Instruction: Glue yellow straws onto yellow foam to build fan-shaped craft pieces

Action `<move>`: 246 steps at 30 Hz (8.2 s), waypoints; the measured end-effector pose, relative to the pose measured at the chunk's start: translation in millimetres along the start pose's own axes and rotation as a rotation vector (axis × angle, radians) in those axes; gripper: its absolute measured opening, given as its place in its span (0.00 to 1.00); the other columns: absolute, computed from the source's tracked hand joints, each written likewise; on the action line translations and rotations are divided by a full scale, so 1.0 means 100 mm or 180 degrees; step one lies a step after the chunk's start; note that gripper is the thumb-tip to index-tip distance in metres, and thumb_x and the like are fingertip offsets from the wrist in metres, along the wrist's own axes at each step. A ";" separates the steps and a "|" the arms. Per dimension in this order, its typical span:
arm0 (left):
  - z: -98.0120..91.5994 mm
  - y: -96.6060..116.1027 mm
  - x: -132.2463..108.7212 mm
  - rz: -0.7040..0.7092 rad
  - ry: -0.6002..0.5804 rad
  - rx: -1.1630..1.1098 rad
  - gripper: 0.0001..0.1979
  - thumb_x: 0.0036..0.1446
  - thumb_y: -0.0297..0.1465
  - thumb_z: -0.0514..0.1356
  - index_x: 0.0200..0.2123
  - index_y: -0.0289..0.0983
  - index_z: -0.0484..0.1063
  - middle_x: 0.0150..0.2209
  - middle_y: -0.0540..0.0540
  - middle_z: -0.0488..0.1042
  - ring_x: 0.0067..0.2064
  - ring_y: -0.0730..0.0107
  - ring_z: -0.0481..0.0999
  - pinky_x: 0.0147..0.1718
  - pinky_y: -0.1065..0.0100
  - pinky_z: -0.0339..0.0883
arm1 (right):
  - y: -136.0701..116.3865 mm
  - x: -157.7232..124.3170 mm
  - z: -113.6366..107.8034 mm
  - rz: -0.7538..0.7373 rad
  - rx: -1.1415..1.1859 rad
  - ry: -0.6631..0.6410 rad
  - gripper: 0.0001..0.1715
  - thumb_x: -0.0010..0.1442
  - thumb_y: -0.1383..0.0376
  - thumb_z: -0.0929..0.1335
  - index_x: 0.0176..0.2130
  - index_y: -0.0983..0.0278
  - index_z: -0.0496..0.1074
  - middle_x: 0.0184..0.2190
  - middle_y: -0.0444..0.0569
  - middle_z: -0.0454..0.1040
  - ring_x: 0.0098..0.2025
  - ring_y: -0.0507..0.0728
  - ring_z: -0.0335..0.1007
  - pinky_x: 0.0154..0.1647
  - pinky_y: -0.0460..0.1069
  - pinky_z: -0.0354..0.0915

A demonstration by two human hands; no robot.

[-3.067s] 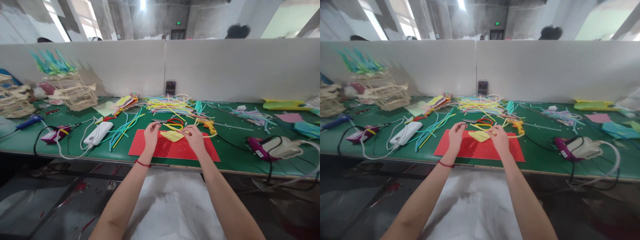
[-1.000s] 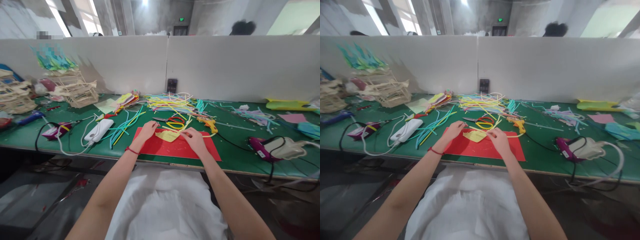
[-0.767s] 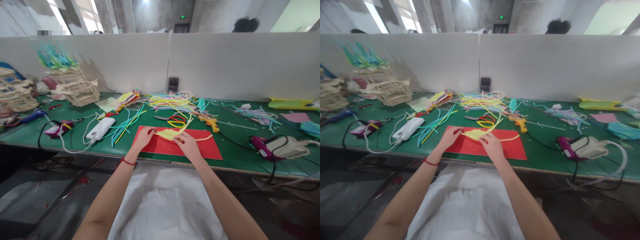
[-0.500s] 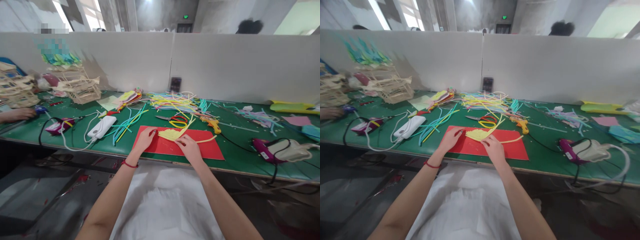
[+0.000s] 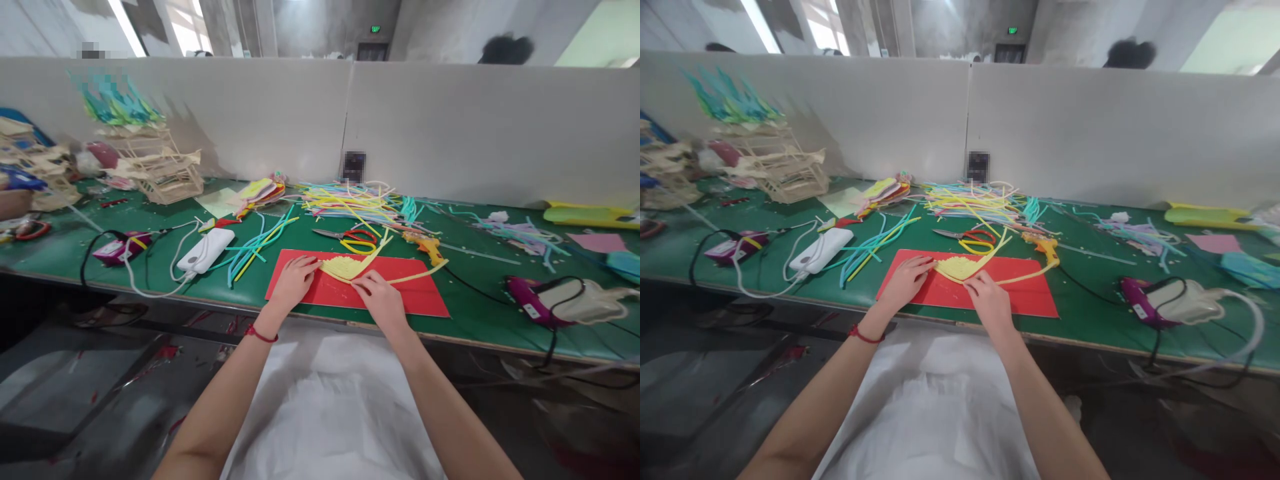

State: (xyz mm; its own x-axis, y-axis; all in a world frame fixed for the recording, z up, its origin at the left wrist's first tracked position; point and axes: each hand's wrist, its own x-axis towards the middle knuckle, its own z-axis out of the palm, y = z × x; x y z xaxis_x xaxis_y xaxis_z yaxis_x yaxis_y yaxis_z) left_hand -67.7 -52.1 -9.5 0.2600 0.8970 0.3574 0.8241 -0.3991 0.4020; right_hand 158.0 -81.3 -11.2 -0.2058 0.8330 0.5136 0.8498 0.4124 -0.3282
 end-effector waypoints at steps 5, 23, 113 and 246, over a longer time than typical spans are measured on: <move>0.02 -0.02 0.01 0.0033 -0.0010 0.0006 0.19 0.59 0.24 0.51 0.50 0.41 0.72 0.54 0.45 0.72 0.58 0.64 0.67 0.59 0.56 0.59 | -0.02 0.05 -0.01 -0.0430 0.0039 0.0091 0.15 0.64 0.63 0.62 0.34 0.59 0.77 0.44 0.49 0.76 0.41 0.57 0.72 0.37 0.51 0.67; -0.01 0.06 -0.02 -0.0253 -0.0150 0.0315 0.17 0.59 0.27 0.51 0.48 0.42 0.74 0.58 0.44 0.67 0.60 0.61 0.64 0.61 0.53 0.53 | 0.07 0.03 0.15 -0.0709 0.0468 -0.0092 0.15 0.64 0.67 0.61 0.44 0.64 0.75 0.45 0.51 0.77 0.48 0.58 0.74 0.50 0.53 0.70; 0.01 -0.09 0.28 -0.0763 0.0473 -0.1082 0.06 0.54 0.28 0.60 0.32 0.39 0.78 0.35 0.47 0.78 0.37 0.69 0.75 0.40 0.67 0.67 | 0.11 0.05 0.01 -0.0116 0.1199 0.0357 0.14 0.63 0.58 0.62 0.34 0.61 0.74 0.30 0.49 0.75 0.34 0.56 0.72 0.38 0.51 0.69; -0.06 0.02 0.17 -0.1101 0.0634 -0.1391 0.08 0.56 0.28 0.57 0.33 0.38 0.76 0.39 0.46 0.79 0.42 0.65 0.76 0.44 0.65 0.67 | -0.09 0.41 0.01 -0.0069 0.0649 -0.0215 0.07 0.59 0.61 0.67 0.32 0.61 0.73 0.32 0.49 0.72 0.38 0.58 0.69 0.40 0.53 0.65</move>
State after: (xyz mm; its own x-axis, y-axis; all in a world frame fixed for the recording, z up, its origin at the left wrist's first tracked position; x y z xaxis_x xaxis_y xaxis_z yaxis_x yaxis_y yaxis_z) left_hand -64.3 -38.5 2.7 -0.1212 0.9529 0.2780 0.5494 -0.1689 0.8183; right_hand 141.7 -50.8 12.2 -0.2607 0.8431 0.4703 0.7305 0.4908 -0.4748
